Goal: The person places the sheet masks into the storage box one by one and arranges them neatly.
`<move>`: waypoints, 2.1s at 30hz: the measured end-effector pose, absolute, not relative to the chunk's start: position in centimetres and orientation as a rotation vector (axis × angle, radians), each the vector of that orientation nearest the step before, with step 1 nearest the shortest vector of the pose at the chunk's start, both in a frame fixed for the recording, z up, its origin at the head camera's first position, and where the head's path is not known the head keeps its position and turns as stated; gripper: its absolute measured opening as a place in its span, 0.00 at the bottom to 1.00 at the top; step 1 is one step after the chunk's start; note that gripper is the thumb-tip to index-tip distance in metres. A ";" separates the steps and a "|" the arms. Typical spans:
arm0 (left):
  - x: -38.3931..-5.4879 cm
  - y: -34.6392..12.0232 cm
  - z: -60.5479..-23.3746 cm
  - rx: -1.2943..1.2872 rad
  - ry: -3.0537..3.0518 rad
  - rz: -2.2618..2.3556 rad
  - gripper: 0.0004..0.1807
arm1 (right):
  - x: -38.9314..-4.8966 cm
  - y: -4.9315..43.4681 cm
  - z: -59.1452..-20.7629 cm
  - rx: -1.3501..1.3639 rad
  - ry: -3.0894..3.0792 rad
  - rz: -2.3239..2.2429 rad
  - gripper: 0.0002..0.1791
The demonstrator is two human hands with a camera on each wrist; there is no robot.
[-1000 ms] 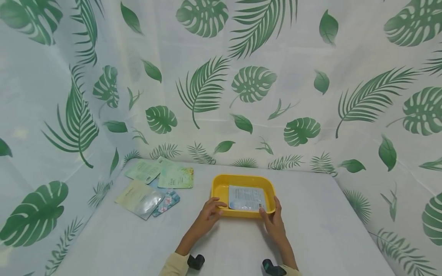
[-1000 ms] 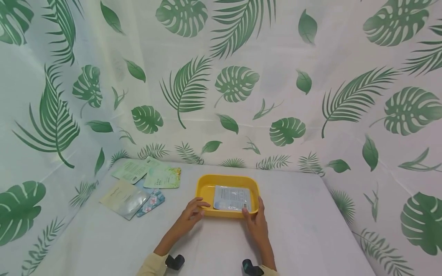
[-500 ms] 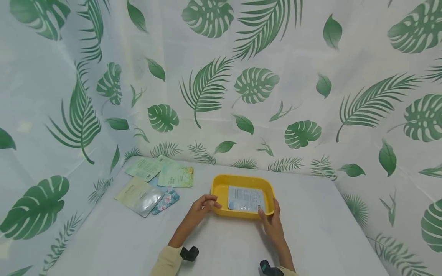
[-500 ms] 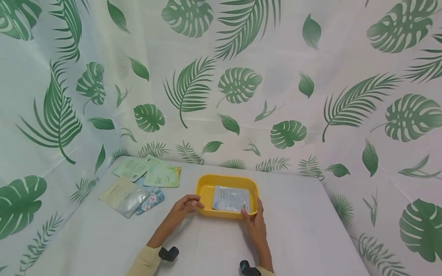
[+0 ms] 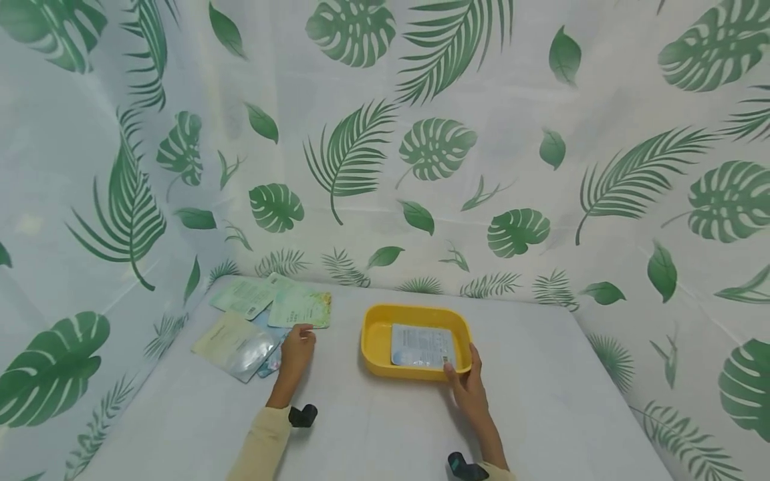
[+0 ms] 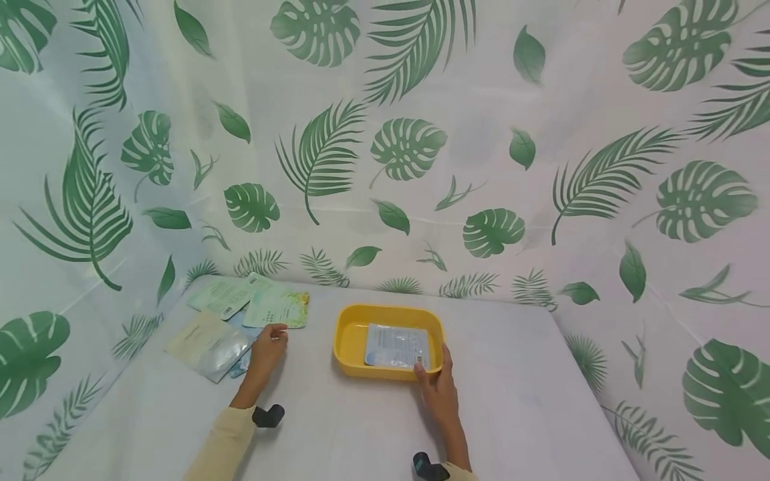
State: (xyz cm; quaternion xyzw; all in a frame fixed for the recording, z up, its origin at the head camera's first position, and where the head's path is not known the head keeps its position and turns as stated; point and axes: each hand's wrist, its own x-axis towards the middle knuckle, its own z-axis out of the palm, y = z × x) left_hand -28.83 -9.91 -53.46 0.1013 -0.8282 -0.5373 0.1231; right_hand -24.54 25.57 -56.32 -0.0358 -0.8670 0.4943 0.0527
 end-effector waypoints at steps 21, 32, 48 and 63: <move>-31.0 -14.6 -52.7 0.611 -2.440 -1.640 0.30 | -24.3 25.5 -56.4 -0.101 -2.606 1.480 0.46; -32.1 -14.5 -54.1 0.673 -2.501 -1.509 0.23 | -24.3 25.8 -56.4 -0.106 -2.587 1.510 0.46; -31.6 -13.9 -54.1 0.773 -2.667 -1.037 0.19 | -24.2 25.8 -56.7 -0.091 -2.598 1.511 0.45; -31.6 -16.0 -55.8 0.678 -2.226 -1.813 0.21 | -24.3 26.0 -56.4 -0.082 -2.598 1.532 0.46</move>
